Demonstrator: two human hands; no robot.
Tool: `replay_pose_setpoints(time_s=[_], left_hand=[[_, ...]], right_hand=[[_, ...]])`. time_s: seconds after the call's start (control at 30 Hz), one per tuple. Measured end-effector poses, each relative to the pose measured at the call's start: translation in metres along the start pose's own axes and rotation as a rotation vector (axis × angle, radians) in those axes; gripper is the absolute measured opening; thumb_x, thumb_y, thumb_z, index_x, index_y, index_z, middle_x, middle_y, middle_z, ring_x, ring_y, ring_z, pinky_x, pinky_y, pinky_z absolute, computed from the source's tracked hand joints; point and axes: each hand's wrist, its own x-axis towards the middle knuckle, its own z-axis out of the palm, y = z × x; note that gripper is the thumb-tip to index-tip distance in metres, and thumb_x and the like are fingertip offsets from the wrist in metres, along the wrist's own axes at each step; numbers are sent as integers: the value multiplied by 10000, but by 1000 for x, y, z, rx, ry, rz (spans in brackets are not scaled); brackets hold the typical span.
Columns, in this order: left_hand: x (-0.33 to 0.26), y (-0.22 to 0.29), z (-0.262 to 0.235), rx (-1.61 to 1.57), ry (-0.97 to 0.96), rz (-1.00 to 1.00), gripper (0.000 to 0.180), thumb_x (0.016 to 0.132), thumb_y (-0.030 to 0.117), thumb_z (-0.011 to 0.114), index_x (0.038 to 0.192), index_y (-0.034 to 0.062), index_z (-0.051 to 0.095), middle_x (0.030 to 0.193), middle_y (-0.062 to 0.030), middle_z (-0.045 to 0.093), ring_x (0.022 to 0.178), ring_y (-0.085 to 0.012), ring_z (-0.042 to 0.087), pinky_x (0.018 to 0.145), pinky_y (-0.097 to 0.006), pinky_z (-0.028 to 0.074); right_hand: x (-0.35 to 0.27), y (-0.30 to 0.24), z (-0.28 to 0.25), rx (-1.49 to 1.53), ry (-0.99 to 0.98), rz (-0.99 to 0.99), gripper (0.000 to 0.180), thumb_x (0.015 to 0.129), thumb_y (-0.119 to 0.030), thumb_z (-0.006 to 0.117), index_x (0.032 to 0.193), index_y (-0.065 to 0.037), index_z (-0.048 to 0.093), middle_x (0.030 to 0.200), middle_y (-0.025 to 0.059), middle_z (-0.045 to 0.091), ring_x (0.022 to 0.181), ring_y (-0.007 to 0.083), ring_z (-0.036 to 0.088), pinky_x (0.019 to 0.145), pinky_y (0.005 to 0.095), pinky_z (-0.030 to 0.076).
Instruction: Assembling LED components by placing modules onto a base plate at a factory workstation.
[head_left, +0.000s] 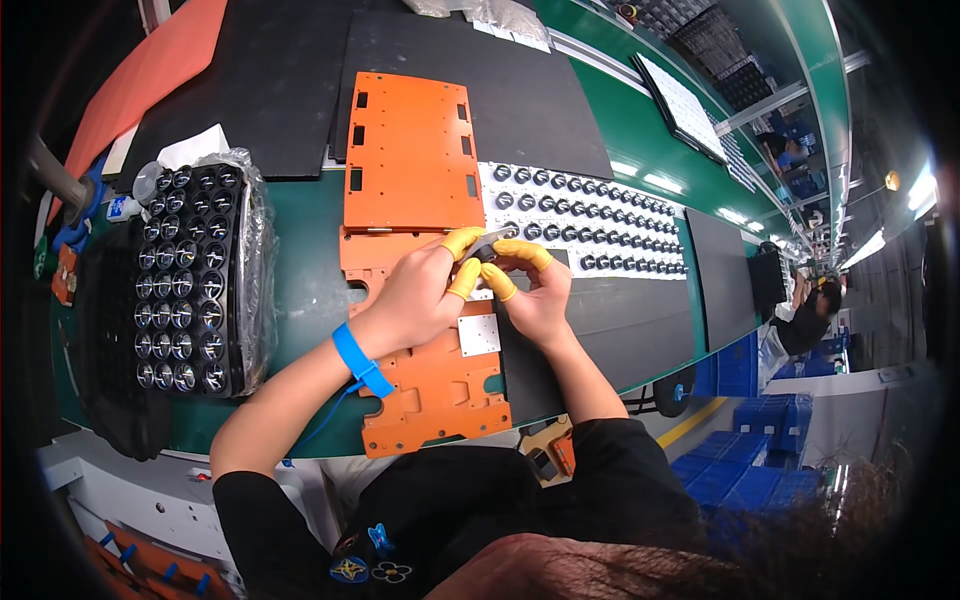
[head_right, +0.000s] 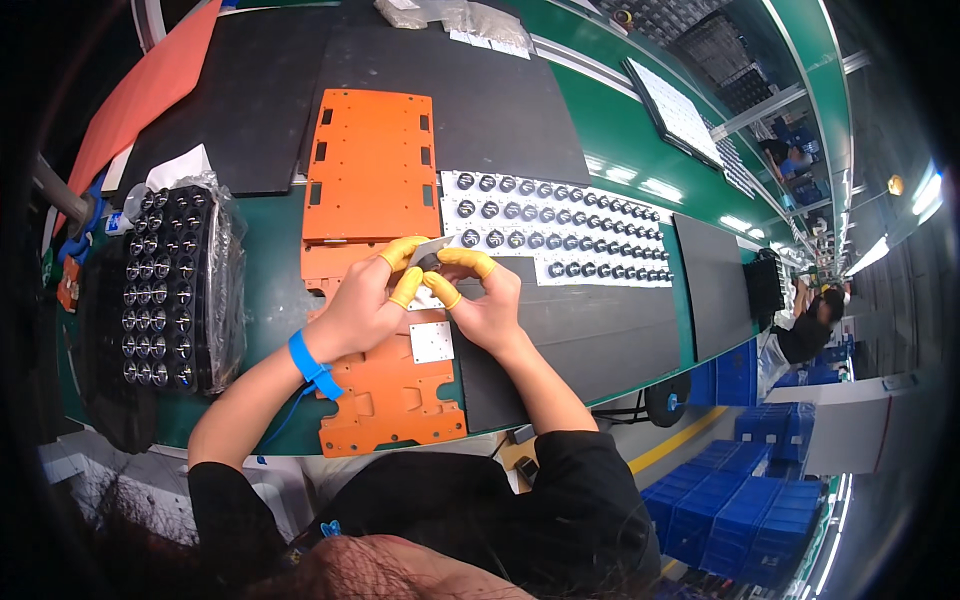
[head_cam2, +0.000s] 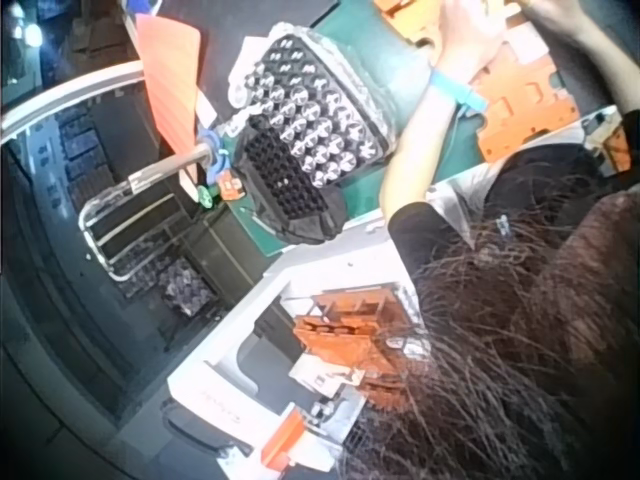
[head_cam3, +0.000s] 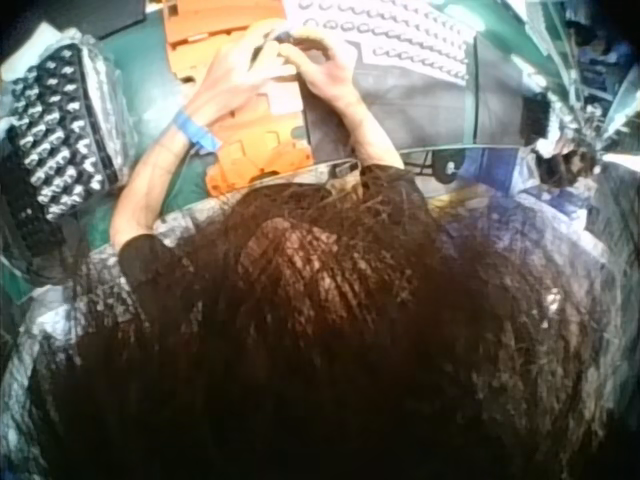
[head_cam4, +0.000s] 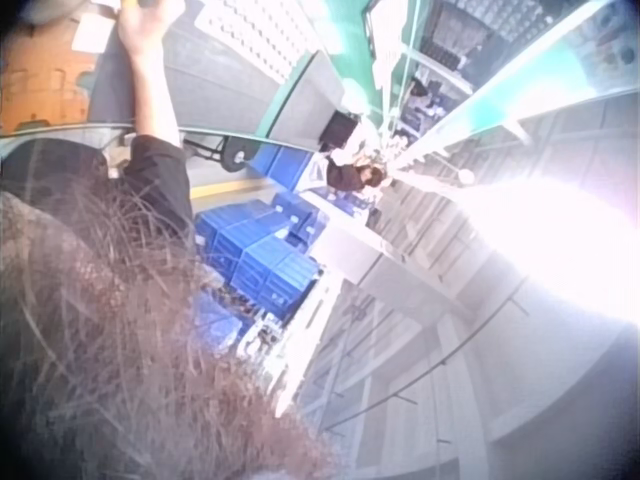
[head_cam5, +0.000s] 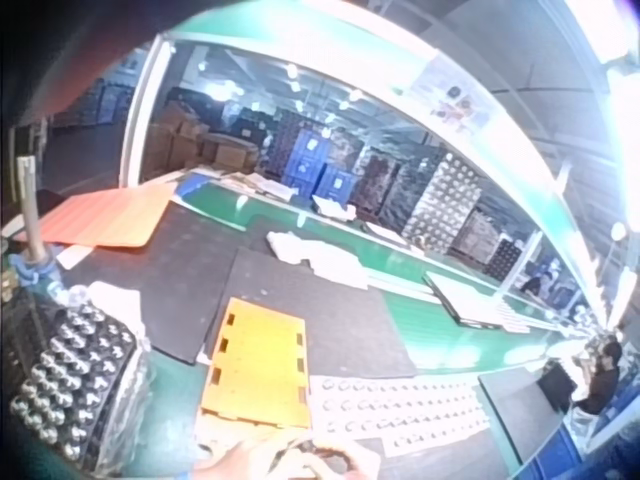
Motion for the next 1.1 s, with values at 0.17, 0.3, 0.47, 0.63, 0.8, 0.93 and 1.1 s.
replay_pose_setpoints(time_s=[0.17,0.3,0.47,0.63,0.8,0.93,1.1], left_hand=[[-2,-6,-1,-101,-2,-39,302,928,92,550,1196,-46,537,897,-219,661,774,-314,681,686,-366,530],[-3,-3,-1,-175,23,-107,268,936,105,577,1159,-41,551,897,-167,679,798,-215,696,688,-319,538],[-1,-6,5,-127,176,-1,281,897,45,619,1163,-10,545,942,-142,627,788,-201,647,704,-322,529],[-10,-7,7,154,47,330,454,794,-18,670,1225,56,550,1122,-126,495,1097,-285,424,853,-381,463],[-10,-13,7,344,-44,496,494,724,1,724,1192,116,611,1169,-4,594,1067,-254,400,888,-362,395],[-8,-6,10,402,-15,563,425,731,60,757,1134,140,652,1160,0,604,1061,-264,421,890,-364,400],[-11,-1,7,472,-97,605,489,652,51,819,1102,135,646,1189,-65,572,1104,-311,416,911,-410,433]], right_hand=[[3,-7,-1,-68,17,-75,270,772,-36,784,1018,7,681,837,89,707,721,139,679,656,250,540],[5,-11,4,-135,-6,-129,276,763,-24,779,1026,-14,697,845,91,708,710,144,678,633,247,532],[-12,6,2,213,191,80,177,880,37,638,1050,8,596,848,70,663,714,113,645,636,250,524],[10,-8,-14,711,-104,660,379,1015,-349,487,1049,21,564,785,90,616,579,149,591,489,265,471],[14,-4,-36,850,-517,771,398,945,-346,592,990,48,621,674,97,614,528,150,576,452,246,433],[13,9,-45,961,-664,717,306,907,-239,640,996,54,624,681,88,614,528,133,572,459,239,432],[8,5,-50,961,-660,731,209,842,-130,685,959,23,604,754,67,605,498,104,518,431,224,396]])
